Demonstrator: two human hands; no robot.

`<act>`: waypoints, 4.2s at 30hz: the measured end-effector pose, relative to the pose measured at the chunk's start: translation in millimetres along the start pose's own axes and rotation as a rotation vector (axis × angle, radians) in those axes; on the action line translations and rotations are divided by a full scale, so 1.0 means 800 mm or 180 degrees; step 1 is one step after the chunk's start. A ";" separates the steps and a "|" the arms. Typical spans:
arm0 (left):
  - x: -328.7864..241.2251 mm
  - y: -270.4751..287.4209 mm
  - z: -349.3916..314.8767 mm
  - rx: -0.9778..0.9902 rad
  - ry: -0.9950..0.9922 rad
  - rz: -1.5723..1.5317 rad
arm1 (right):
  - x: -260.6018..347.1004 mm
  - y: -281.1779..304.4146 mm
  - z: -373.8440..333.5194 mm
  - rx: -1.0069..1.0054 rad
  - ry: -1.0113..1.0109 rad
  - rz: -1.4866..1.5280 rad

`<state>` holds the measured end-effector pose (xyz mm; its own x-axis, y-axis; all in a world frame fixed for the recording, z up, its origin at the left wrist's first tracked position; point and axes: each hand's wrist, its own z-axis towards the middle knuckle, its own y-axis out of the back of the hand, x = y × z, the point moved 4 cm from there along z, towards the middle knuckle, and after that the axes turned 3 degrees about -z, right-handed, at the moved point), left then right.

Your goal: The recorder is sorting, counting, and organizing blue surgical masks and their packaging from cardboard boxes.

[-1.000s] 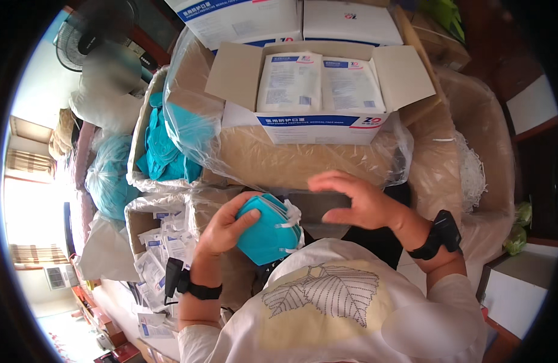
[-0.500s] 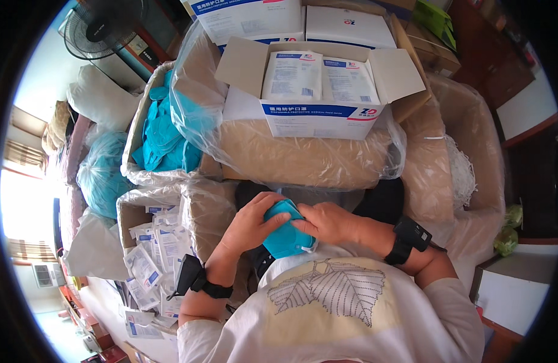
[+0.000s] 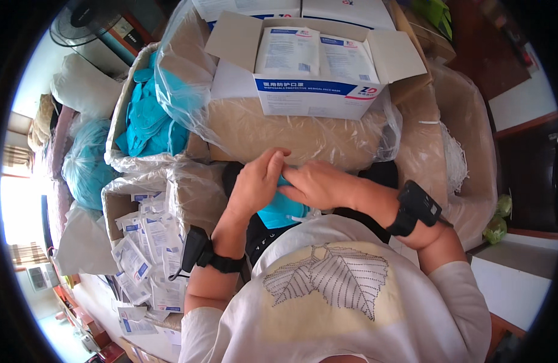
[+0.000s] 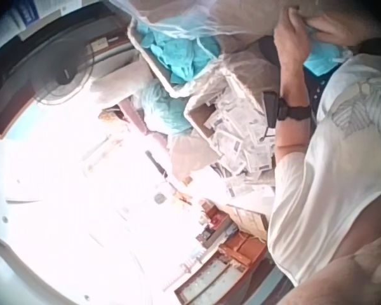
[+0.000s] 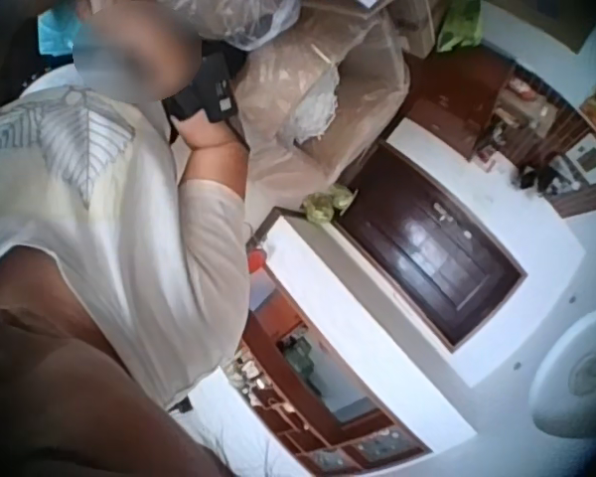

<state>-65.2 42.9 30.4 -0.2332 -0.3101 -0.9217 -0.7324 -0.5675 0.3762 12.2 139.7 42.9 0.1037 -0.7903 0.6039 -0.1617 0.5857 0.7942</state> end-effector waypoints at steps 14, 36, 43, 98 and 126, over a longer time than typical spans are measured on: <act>0.035 0.135 0.026 -0.1011 -0.0036 -0.0461 | -0.045 0.038 0.008 0.0788 -0.0253 0.1455; -0.006 -0.025 -0.018 0.1018 -0.0136 -0.0711 | -0.043 -0.003 -0.048 0.1401 -0.0839 0.3230; -0.010 -0.032 -0.020 0.2019 -0.0759 0.0713 | -0.033 -0.016 -0.066 0.2262 -0.1130 0.3338; 0.086 0.108 -0.053 -0.0973 0.0759 -0.1882 | -0.092 -0.009 -0.143 0.1740 -0.2069 0.3167; -0.070 0.118 0.038 -0.1217 -0.0245 -0.1961 | -0.013 -0.062 0.038 0.0630 0.0888 0.2881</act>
<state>-140.9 29.7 114.9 0.0948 0.1980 -0.9756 -0.4737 -0.8530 -0.2192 -10.5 113.3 -4.7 0.0838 0.0315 0.9960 -0.4547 0.8906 0.0100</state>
